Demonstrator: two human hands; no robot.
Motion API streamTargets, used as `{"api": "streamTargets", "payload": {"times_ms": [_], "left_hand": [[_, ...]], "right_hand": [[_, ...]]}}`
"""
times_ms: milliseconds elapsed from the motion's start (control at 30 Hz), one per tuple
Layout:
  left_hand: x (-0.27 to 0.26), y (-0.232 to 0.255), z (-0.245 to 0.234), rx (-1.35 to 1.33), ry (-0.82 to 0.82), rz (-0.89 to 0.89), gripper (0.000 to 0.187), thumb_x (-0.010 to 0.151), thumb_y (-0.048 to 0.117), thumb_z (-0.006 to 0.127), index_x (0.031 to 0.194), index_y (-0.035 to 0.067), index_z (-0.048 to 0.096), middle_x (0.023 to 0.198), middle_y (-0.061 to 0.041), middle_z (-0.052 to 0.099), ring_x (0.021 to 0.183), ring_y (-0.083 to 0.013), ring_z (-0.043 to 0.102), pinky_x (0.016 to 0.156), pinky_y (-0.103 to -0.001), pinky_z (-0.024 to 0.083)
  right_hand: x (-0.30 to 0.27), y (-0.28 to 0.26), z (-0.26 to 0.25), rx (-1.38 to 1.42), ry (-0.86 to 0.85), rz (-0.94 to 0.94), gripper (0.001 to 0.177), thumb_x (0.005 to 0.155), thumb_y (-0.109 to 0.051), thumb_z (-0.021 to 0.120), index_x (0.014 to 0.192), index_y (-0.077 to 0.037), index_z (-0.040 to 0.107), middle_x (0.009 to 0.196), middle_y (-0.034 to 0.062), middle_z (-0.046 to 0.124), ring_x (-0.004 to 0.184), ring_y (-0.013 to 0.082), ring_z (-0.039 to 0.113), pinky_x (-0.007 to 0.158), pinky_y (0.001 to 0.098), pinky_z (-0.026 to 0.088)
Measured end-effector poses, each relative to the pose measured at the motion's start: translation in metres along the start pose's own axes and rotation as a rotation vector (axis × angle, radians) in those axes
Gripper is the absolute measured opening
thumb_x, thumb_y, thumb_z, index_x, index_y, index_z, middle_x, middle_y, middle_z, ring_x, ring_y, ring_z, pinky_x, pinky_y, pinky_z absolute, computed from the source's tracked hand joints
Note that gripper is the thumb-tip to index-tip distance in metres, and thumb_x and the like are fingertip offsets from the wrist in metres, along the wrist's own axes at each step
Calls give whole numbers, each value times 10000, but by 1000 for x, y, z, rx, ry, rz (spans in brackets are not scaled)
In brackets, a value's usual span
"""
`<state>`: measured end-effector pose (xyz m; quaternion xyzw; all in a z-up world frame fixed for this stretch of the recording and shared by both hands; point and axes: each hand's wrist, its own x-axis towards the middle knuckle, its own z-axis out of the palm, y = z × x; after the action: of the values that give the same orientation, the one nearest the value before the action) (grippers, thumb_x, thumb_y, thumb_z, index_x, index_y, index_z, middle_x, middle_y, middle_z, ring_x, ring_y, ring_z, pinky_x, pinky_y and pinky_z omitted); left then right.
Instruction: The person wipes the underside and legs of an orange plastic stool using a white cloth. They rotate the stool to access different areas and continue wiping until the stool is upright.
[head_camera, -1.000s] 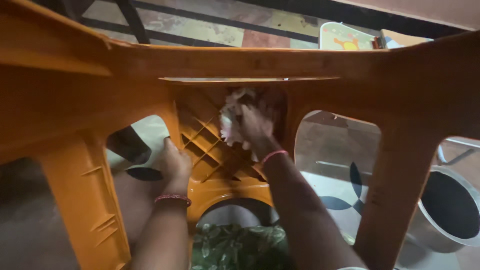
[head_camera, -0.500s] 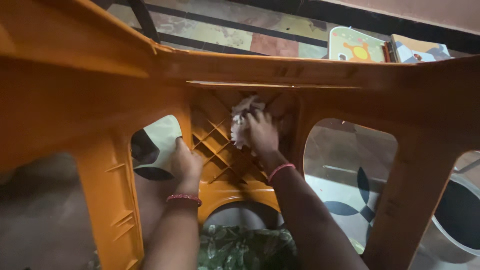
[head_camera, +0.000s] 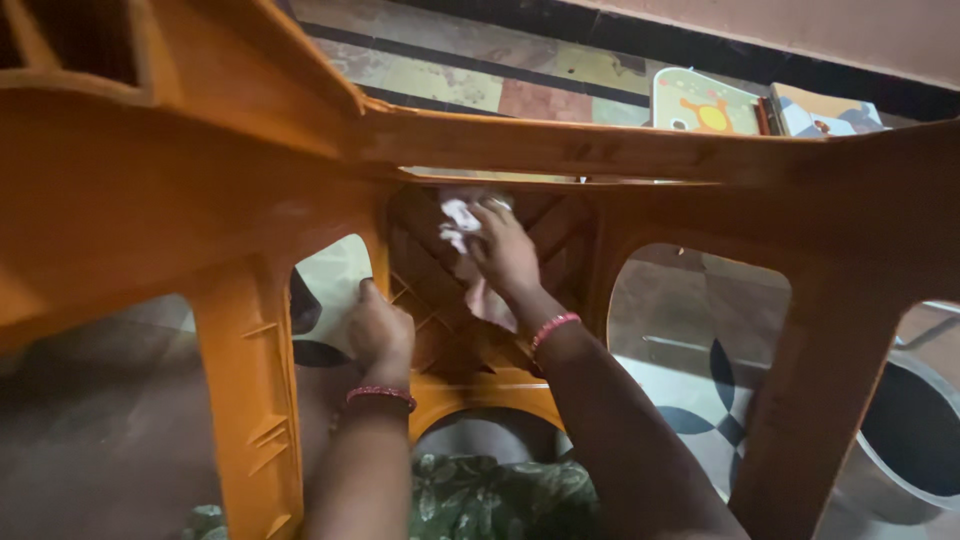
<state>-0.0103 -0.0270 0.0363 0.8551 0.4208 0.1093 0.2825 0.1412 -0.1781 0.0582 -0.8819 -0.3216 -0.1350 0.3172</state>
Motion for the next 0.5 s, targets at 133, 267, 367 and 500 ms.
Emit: {"api": "streamTargets", "payload": {"times_ms": [133,267,367,500], "left_hand": [[-1,2,-7,-22,33,38,352,888,107,641,1218,71,523,1072,-251,701,982,-457,689,849,-552,546],[-4,2,-5,-22,18,32,361,894,111,635,1234,77,518,1078,-243,698,993,-459,684,854,-565,538],[-2,4,-8,8,-23,9,362,889,128,646,1226,84,519,1061,-255,693,1004,-462,676,871,-560,532],[0,4,-8,29,53,80,325,887,119,650,1186,56,539,1043,-257,702,1003,-460,675,884,-548,528]], "right_hand": [[17,-30,18,-520,-310,-58,607,838,-391,699,1357,-118,539,1284,96,599,1265,361,462,1043,541,363],[14,-33,17,-567,-135,-121,545,804,-394,696,1281,-151,592,1276,76,613,1323,333,428,1056,514,341],[13,-26,6,-561,-204,-32,462,818,-334,707,1232,-152,611,1244,64,612,1292,299,473,1020,472,381],[15,-25,14,-251,-81,116,346,895,-287,693,1208,-151,637,1230,50,633,1228,275,565,1019,431,453]]}}
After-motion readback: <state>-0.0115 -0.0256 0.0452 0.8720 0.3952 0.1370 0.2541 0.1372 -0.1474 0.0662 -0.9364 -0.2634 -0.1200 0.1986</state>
